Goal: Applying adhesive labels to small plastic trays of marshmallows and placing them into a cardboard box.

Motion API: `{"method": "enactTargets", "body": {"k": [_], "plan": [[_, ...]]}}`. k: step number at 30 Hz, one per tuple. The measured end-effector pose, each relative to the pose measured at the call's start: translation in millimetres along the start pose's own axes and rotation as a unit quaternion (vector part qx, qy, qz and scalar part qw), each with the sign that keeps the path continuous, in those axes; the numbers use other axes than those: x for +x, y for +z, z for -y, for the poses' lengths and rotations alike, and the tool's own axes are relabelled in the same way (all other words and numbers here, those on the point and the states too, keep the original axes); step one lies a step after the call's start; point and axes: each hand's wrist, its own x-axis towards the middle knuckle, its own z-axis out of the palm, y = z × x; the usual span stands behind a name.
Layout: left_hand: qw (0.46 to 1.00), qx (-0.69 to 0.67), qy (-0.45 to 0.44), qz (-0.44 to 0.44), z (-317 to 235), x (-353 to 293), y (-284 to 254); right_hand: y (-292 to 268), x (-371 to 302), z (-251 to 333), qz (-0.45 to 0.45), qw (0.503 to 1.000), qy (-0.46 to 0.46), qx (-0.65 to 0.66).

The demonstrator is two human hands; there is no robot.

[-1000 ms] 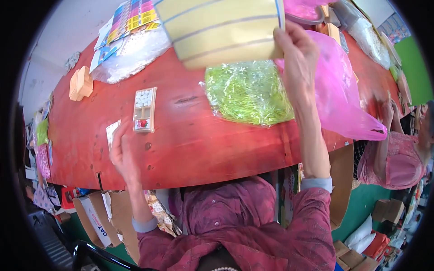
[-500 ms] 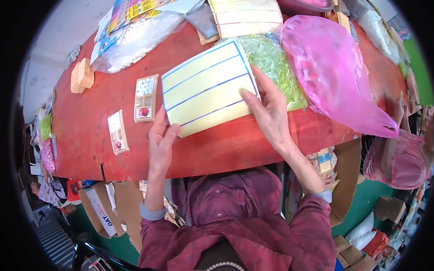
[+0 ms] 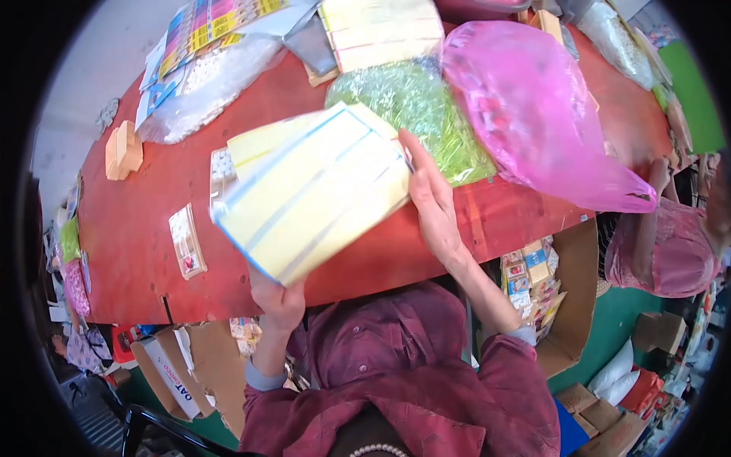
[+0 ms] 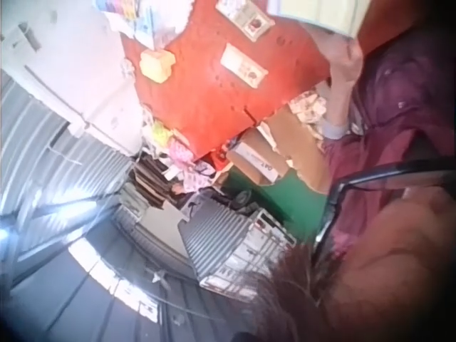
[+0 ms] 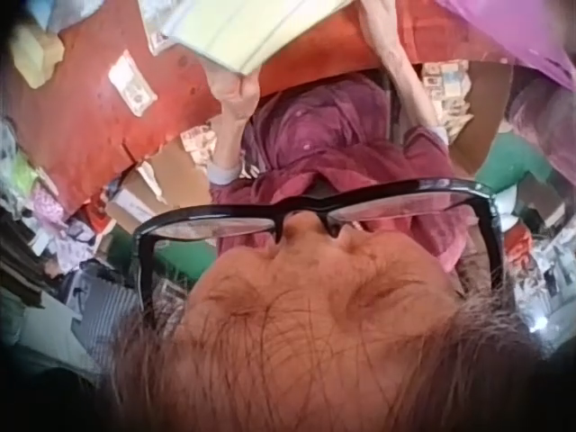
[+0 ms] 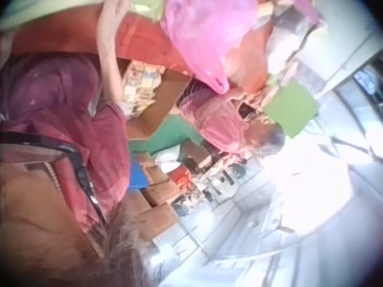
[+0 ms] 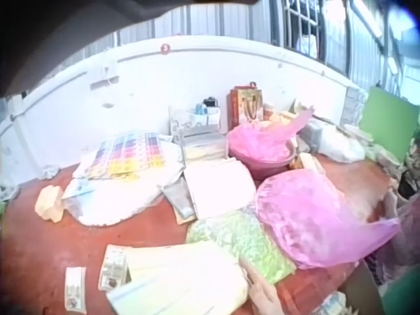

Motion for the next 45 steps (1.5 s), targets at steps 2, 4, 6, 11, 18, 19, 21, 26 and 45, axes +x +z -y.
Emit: {"method": "enactTargets", "body": {"k": [2, 4, 6, 11, 18, 19, 21, 26, 45], "plan": [[0.996, -0.017, 0.045, 0.074, -1.2, -5.4, -1.9, -10.3, -3.0, -4.8, 0.017, 0.991, 0.048, 0.121], [0.926, -0.342, -0.152, 0.051, -10.5, -13.0, 10.5, -10.6, -5.5, -3.4, 0.004, 0.985, 0.070, 0.160], [0.908, -0.405, -0.102, 0.026, -27.0, 14.4, 14.7, -16.8, -14.5, -7.8, -0.019, 0.975, 0.100, 0.196], [0.964, -0.241, 0.098, 0.053, -8.5, 13.1, 16.7, -38.8, -21.8, -39.7, -0.052, 0.931, 0.072, 0.354], [0.979, -0.175, 0.096, 0.028, -8.5, 3.7, 14.9, -36.4, -24.1, -40.2, 0.080, 0.901, -0.004, 0.426], [0.983, -0.153, 0.097, 0.023, -13.9, 5.0, 13.3, -40.3, -31.7, -43.1, 0.035, 0.897, 0.047, 0.438], [0.987, -0.129, 0.093, 0.022, -20.8, 5.4, 8.9, -40.3, -31.9, -31.1, 0.071, 0.881, 0.094, 0.458], [0.987, -0.141, -0.067, -0.040, -31.5, 1.8, 7.5, -18.5, -42.2, -23.7, 0.024, 0.835, 0.147, 0.529], [0.890, -0.331, -0.283, 0.135, -31.3, -66.9, 13.4, -78.6, -138.9, 20.5, -0.087, 0.955, 0.273, 0.076]]}}
